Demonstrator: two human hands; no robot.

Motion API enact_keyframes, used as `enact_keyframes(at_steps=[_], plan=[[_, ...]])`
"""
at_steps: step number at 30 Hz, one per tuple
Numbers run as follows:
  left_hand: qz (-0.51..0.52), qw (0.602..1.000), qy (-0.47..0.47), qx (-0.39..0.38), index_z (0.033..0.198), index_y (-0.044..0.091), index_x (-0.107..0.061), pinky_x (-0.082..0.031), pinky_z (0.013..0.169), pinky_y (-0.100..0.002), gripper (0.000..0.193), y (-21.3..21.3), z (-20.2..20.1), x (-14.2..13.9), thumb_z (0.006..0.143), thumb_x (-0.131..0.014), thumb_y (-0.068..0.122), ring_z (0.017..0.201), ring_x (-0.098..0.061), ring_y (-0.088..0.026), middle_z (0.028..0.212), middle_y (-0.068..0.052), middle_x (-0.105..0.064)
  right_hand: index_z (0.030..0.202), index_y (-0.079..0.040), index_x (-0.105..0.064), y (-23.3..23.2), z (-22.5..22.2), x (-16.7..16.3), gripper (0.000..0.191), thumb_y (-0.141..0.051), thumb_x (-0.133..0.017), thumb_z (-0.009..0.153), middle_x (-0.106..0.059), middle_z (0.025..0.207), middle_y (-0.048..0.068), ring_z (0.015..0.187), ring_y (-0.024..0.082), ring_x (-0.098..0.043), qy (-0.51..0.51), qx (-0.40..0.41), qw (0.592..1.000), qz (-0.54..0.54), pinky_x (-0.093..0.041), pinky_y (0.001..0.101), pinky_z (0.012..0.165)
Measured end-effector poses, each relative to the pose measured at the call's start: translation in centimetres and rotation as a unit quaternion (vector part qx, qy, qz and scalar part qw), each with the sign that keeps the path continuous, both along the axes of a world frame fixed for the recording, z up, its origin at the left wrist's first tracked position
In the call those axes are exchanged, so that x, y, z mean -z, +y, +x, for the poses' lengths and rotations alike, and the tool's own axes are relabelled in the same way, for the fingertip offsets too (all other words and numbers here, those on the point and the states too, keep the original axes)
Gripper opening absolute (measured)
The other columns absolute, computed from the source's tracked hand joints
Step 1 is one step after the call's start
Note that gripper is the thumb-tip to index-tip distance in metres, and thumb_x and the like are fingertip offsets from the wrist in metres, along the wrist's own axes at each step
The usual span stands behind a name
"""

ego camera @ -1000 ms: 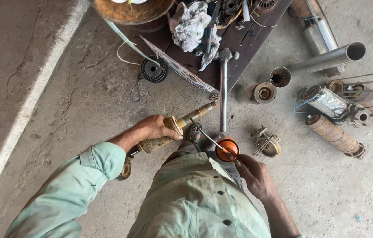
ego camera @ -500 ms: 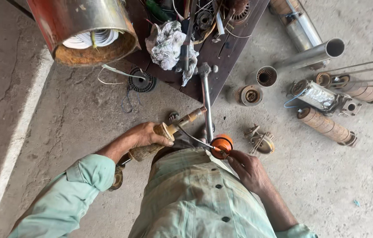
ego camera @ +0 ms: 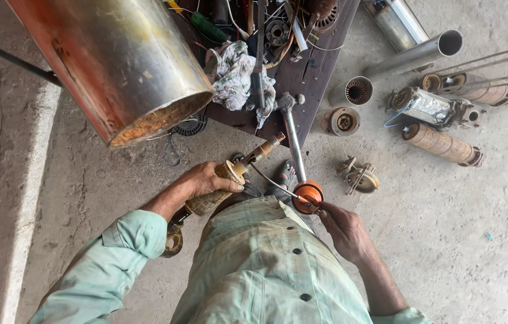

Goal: The person assembles a cylindrical motor by inserting a rotor into a stator and securing it with a hammer. They use a small orange oil can to lubricate the rotor shaft before insertion, then repeatedly tap the end of the rotor with a hammer to seat it fully inside the stator.

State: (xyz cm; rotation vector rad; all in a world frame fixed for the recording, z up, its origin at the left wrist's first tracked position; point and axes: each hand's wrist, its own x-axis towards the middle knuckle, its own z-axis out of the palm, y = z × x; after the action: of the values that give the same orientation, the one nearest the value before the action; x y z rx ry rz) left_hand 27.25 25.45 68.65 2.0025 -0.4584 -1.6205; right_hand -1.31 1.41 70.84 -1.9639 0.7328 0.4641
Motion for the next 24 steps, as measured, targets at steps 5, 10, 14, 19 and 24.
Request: enact_keyframes(at_steps=[5, 10, 14, 19, 24], plan=[[-0.009, 1.000, -0.007, 0.016, 0.113, 0.024, -0.079, -0.054, 0.094, -0.036, 0.065, 1.1, 1.9, 0.4, 0.057, -0.083, 0.057, 0.102, -0.074, -0.019, 0.109, -0.002, -0.081, 0.131, -0.006, -0.066, 1.9, 0.6, 0.1, 0.046, -0.035, -0.052, 0.098, -0.069, 0.075, 0.017, 0.071, 0.029, -0.071, 0.014, 0.024, 1.000, -0.009, -0.056, 0.0428, 0.070], [-0.008, 1.000, 0.008, 0.027, 0.114, 0.023, -0.080, -0.054, 0.095, -0.036, 0.064, 1.8, 3.1, 0.8, 0.058, -0.084, 0.055, 0.103, -0.074, -0.019, 0.110, -0.002, -0.081, 0.130, -0.003, -0.066, 3.2, 1.7, 0.0, 0.044, -0.033, -0.052, 0.100, -0.071, 0.082, 0.015, 0.074, 0.026, -0.071, -0.053, 0.010, 0.998, -0.018, -0.056, 0.0414, 0.070], [-0.020, 0.999, 0.019, 0.022, 0.115, 0.022, -0.078, -0.054, 0.095, -0.036, 0.066, 2.5, 3.8, 0.9, 0.057, -0.084, 0.054, 0.104, -0.074, -0.018, 0.111, -0.002, -0.080, 0.132, -0.006, -0.067, 3.3, 2.9, -0.6, 0.044, -0.032, -0.052, 0.099, -0.067, 0.071, 0.015, 0.066, 0.023, -0.067, 0.015, 0.052, 0.998, -0.009, -0.055, 0.0389, 0.065], [-0.021, 0.999, 0.024, 0.012, 0.120, 0.019, -0.075, -0.056, 0.089, -0.037, 0.071, 3.6, 4.4, 0.6, 0.057, -0.081, 0.052, 0.099, -0.074, -0.020, 0.109, -0.004, -0.079, 0.128, -0.007, -0.067, 2.0, 5.4, -2.2, 0.039, -0.030, -0.048, 0.103, -0.064, 0.070, 0.001, 0.060, 0.014, -0.057, 0.009, 0.154, 0.988, 0.029, -0.050, 0.0329, 0.054], [-0.043, 0.997, 0.064, -0.018, 0.116, 0.015, -0.070, -0.058, 0.074, -0.042, 0.069, 4.6, 4.7, -0.3, 0.059, -0.076, 0.052, 0.086, -0.071, -0.024, 0.097, -0.007, -0.072, 0.104, 0.004, -0.073, -0.7, 12.8, -4.2, 0.036, -0.030, -0.065, 0.106, -0.053, 0.073, 0.000, 0.065, 0.009, -0.045, -0.165, 0.304, 0.936, 0.066, -0.033, 0.0275, 0.056]])
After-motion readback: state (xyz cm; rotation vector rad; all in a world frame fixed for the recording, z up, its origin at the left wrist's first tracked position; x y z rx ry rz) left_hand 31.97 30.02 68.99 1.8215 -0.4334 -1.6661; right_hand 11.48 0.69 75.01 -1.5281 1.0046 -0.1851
